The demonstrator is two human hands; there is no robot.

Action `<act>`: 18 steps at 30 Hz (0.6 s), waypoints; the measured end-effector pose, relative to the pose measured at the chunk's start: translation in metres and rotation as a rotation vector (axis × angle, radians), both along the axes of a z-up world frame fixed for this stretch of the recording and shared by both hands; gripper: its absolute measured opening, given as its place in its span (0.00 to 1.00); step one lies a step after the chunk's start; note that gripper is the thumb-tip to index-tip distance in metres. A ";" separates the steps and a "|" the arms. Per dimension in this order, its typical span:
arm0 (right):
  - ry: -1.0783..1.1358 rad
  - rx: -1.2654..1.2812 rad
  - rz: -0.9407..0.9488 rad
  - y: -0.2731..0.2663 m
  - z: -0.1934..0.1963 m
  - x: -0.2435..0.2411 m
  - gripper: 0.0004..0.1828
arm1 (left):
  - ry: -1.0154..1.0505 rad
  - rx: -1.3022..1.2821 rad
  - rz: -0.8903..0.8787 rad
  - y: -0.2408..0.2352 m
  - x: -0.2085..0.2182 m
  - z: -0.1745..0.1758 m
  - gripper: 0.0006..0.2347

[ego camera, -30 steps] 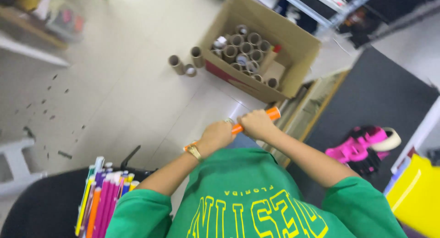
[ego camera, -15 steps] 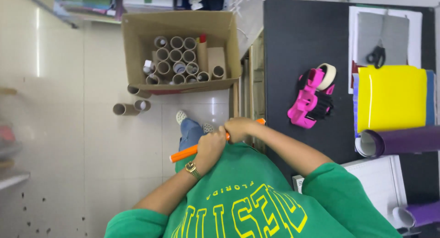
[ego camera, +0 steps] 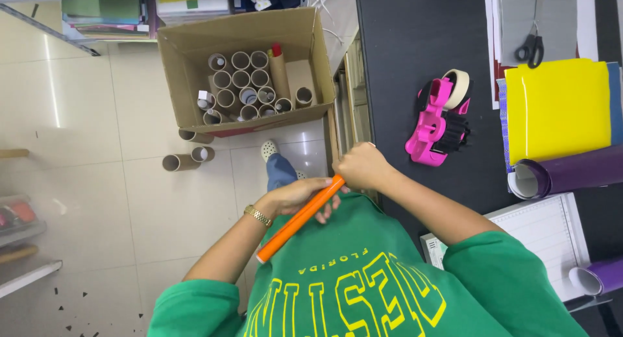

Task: Organizing and securing rolls of colored vinyl or paper using tape.

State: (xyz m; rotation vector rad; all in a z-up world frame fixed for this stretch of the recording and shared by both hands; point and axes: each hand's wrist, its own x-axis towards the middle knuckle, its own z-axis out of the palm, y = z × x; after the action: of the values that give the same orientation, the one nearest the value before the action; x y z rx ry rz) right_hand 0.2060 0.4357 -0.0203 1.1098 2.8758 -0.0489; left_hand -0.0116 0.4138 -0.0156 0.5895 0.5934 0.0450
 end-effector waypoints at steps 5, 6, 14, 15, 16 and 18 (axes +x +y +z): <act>0.256 0.244 0.008 -0.001 -0.009 -0.003 0.06 | 0.063 -0.083 0.222 -0.018 0.000 -0.010 0.21; 0.246 0.244 -0.002 0.001 0.001 0.011 0.06 | 0.055 -0.085 0.211 -0.022 -0.003 -0.007 0.21; 1.130 0.405 -1.115 -0.040 -0.043 0.230 0.17 | 0.062 -0.065 0.534 -0.020 -0.035 0.006 0.19; 1.125 0.410 -1.117 -0.043 -0.055 0.230 0.17 | 0.057 -0.066 0.530 -0.020 -0.036 0.011 0.19; 1.145 0.272 -1.119 -0.047 -0.067 0.230 0.21 | 0.035 -0.087 0.556 -0.020 -0.037 0.016 0.17; 1.166 0.139 -1.101 -0.038 -0.078 0.231 0.25 | 0.005 -0.097 0.591 -0.014 -0.035 0.023 0.16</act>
State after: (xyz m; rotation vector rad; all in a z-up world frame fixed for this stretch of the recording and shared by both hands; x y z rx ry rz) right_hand 0.4367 0.3981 -0.0981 3.3843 2.3375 -0.7480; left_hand -0.0465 0.4000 0.0071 0.3042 0.7546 0.5680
